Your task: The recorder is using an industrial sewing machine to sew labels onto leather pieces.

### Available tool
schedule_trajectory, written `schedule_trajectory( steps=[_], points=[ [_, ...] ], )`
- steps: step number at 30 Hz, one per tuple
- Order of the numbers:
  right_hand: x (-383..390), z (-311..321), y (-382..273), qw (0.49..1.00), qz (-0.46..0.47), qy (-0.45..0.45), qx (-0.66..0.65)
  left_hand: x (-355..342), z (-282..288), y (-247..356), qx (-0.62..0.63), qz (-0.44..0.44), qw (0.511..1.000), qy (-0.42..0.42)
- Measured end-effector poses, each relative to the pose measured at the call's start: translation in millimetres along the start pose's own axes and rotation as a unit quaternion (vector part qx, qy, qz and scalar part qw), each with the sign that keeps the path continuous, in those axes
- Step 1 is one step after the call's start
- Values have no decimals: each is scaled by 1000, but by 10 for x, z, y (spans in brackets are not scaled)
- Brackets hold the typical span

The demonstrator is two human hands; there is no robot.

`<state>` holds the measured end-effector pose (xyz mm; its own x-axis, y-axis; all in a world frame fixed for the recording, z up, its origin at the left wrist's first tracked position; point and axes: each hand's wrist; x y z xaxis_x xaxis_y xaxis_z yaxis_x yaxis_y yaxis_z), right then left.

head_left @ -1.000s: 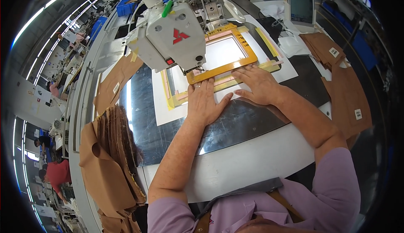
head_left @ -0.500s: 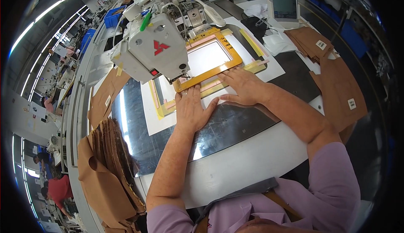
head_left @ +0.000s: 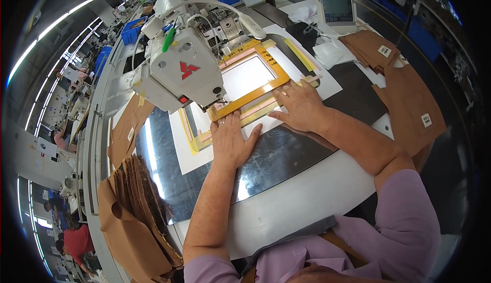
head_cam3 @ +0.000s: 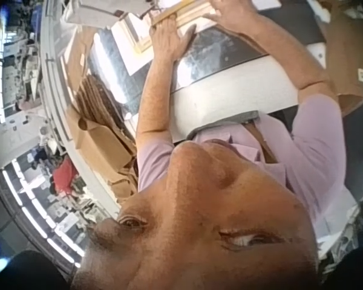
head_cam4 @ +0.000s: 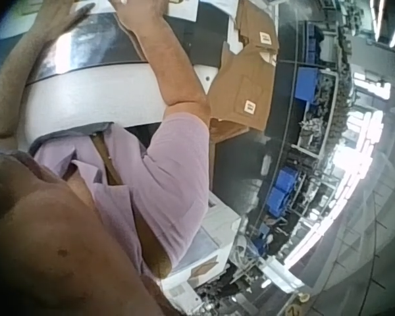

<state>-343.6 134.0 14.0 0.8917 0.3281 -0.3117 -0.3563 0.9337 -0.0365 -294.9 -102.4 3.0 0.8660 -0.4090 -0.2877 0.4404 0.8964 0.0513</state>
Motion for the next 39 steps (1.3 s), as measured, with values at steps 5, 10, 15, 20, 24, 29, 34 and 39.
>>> schedule_trajectory(
  steps=[5,10,15,20,24,29,34,39],
  points=[
    [-41,-80,47,999,9,-10,-41,-3,-17,0,6,5,1000,12],
    [-45,-116,54,996,21,-30,-79,-14,16,17,10,12,1000,-12],
    [-33,-111,65,990,95,-34,-103,5,-20,-16,0,-3,1000,4],
    [-51,-54,25,995,57,-43,-70,2,-7,-8,12,8,1000,-8],
    [-85,-18,22,996,-16,-90,-14,1,-1,-1,13,9,1000,-7],
    [-107,21,13,993,-34,-111,-7,-1,1,4,19,14,1000,-17],
    [-117,62,33,992,-44,-120,-20,-10,-6,14,16,-12,1000,2],
    [-97,-116,0,997,-60,-38,26,14,1,7,-2,-8,1000,6]
  ],
)
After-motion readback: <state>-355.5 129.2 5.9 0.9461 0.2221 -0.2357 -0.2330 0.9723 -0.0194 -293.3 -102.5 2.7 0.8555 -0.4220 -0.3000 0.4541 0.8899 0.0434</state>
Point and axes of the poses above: each hand's wrist, its own x-axis away from the middle knuckle, its own z-axis out of the back of the hand, y = z × x, and after that the axes turned 12 degrees about -z, right-handed
